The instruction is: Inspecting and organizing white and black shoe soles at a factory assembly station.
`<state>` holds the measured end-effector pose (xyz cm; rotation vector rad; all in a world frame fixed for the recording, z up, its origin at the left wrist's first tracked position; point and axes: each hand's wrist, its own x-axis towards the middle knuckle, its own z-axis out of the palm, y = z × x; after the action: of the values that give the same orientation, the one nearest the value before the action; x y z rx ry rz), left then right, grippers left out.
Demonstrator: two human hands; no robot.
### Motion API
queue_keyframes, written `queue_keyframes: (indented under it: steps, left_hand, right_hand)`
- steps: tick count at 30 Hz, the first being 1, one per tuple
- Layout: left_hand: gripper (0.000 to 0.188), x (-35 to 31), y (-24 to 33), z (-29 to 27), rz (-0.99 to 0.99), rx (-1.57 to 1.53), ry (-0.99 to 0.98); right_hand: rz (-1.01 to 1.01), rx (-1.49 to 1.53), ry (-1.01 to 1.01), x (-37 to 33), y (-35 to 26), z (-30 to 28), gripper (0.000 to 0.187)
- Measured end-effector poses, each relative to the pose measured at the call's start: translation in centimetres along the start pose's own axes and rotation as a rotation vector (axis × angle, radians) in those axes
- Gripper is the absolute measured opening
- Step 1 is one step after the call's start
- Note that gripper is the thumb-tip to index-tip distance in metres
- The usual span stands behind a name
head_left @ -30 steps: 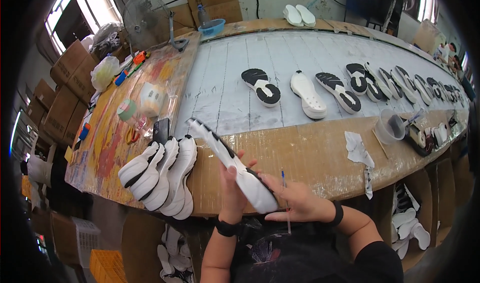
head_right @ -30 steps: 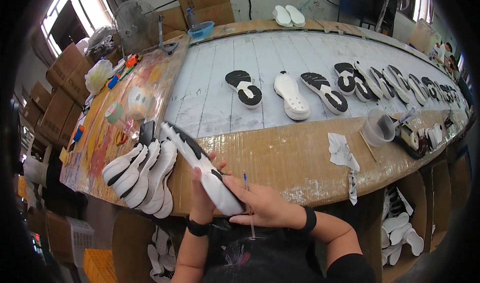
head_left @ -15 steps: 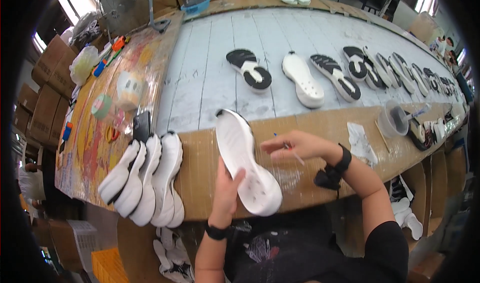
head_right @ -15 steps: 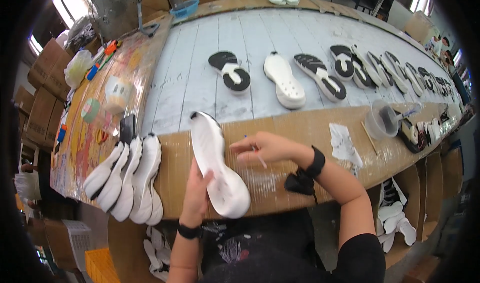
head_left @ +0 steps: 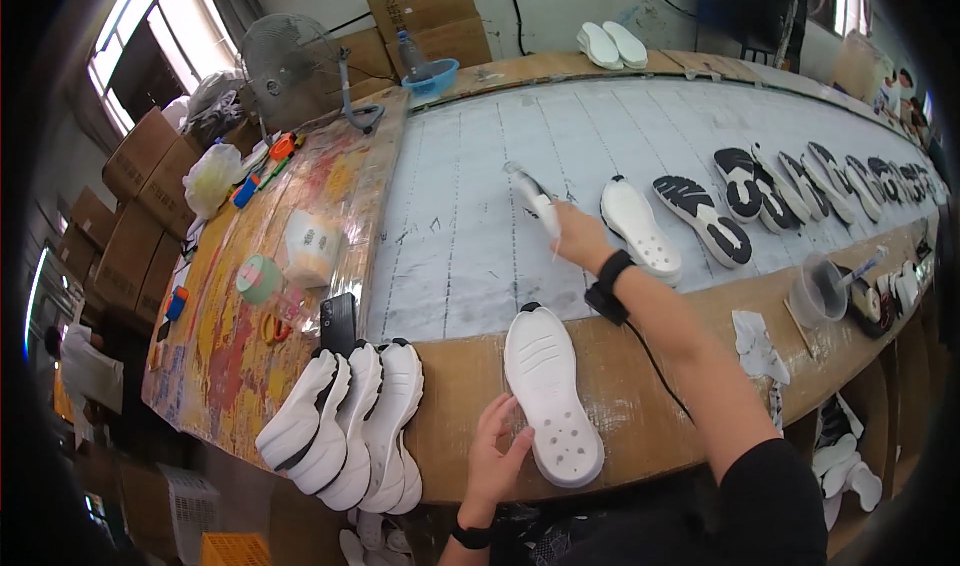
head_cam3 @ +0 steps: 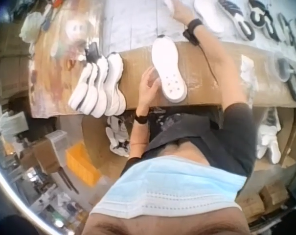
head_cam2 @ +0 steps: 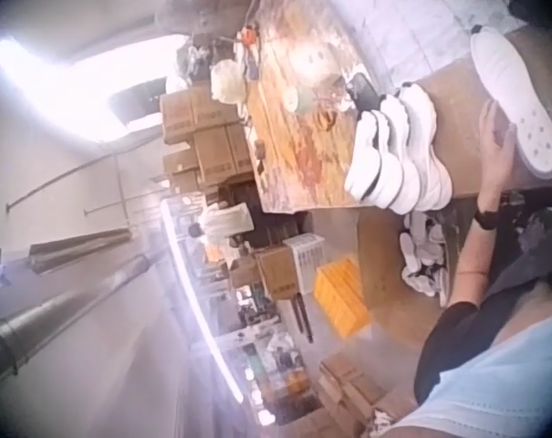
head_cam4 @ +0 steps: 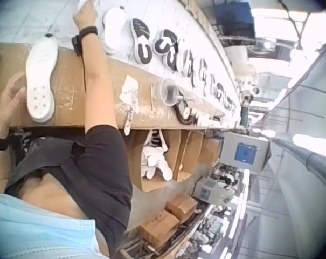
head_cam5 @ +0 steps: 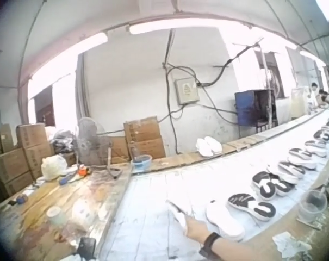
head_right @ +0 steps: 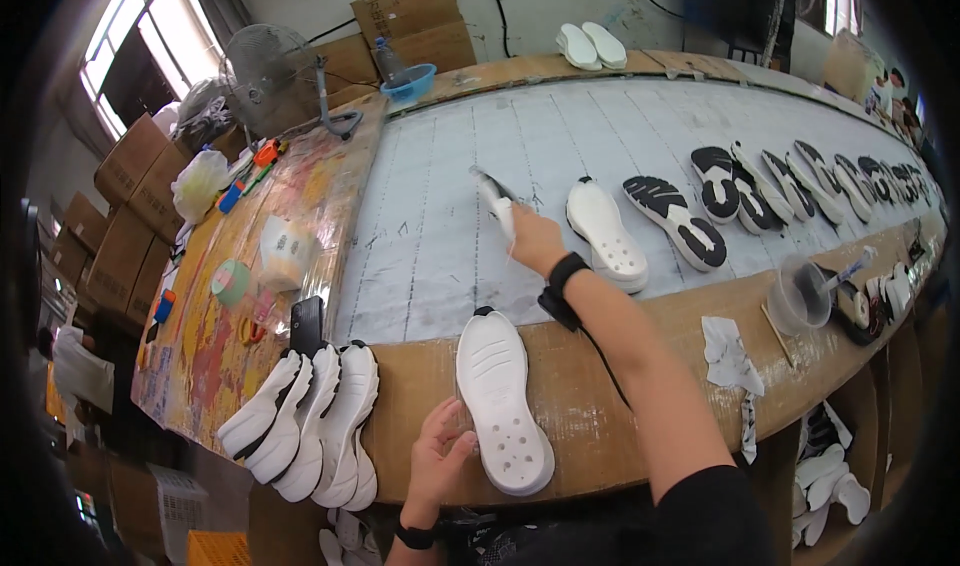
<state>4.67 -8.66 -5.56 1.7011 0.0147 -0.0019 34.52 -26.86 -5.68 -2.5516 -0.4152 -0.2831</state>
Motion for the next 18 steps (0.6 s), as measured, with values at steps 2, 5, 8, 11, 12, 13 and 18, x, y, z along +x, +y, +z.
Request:
queue_keyframes:
  steps: [2, 5, 8, 11, 12, 13, 18]
  left_hand:
    - [0.046, 0.9, 0.7, -0.6, -0.053, -0.151, -0.014]
    - [0.043, 3.0, 0.5, -0.8, 0.087, -0.245, 0.179]
    - [0.041, 5.8, 2.5, -0.3, 0.275, -0.386, 0.464]
    - [0.04, 5.9, 6.2, -1.1, 0.204, -0.583, 0.453]
    - [0.043, 5.6, 7.5, -1.5, 0.14, -0.576, 0.335]
    - [0.038, 5.4, 8.4, -1.6, 0.09, -0.571, 0.309]
    - [0.038, 5.4, 11.5, -1.4, -0.069, -0.637, 0.075]
  right_hand:
    - [0.022, 0.33, 0.153, -1.5, 1.4, -1.4, 0.052]
    - [0.036, 0.884, -0.159, -9.8, -2.6, -6.6, 0.042]
    - [0.028, 0.905, -0.297, -18.3, -4.7, -10.4, 0.04]
    - [-0.333, 0.602, -0.138, -23.8, -5.4, -12.5, 0.038]
    - [-0.4, 0.58, -0.067, -24.7, -5.4, -12.7, 0.037]
    - [-0.393, 0.583, -0.065, -25.1, -5.2, -12.9, 0.037]
    - [-0.133, 0.612, -0.226, -25.4, -3.8, -13.0, 0.039]
